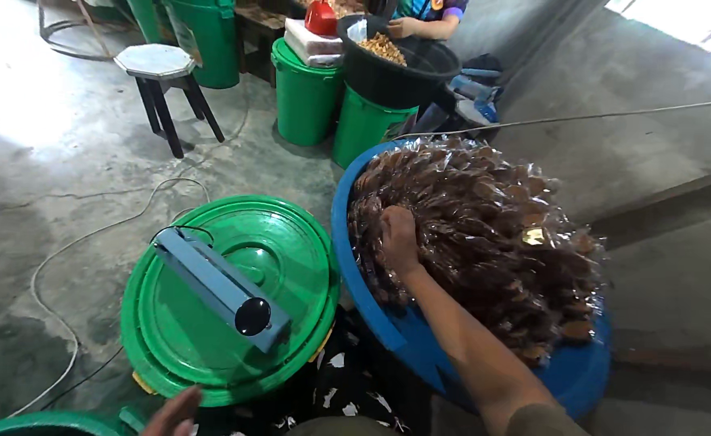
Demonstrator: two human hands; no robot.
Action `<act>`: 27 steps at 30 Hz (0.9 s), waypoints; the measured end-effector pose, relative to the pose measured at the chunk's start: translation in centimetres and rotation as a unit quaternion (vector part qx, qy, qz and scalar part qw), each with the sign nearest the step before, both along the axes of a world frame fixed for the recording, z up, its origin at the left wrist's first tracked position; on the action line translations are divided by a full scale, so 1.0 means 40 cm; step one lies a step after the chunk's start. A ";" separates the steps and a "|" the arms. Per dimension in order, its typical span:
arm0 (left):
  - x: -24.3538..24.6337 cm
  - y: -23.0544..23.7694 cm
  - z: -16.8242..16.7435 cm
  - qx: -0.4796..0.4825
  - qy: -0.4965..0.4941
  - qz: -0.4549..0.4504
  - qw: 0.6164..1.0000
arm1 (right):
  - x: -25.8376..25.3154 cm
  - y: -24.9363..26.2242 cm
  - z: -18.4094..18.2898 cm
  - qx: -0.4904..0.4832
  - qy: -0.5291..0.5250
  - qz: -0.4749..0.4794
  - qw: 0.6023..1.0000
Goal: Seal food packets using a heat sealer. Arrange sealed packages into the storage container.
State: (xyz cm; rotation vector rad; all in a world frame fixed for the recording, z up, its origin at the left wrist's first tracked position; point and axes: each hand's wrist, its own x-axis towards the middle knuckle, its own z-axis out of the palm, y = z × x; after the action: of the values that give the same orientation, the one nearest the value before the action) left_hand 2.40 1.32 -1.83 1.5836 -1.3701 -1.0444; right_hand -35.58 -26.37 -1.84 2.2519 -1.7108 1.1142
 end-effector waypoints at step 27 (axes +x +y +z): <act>-0.023 -0.342 -0.078 0.087 0.246 0.277 0.925 | 0.588 0.250 0.109 0.443 0.264 0.271 0.813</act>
State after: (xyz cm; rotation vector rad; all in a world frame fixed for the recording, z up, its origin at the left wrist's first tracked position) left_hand 1.48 -12.37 -4.95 1.5561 -0.4593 -1.1156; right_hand -12.06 -16.37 2.52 3.2536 -1.5077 -0.4960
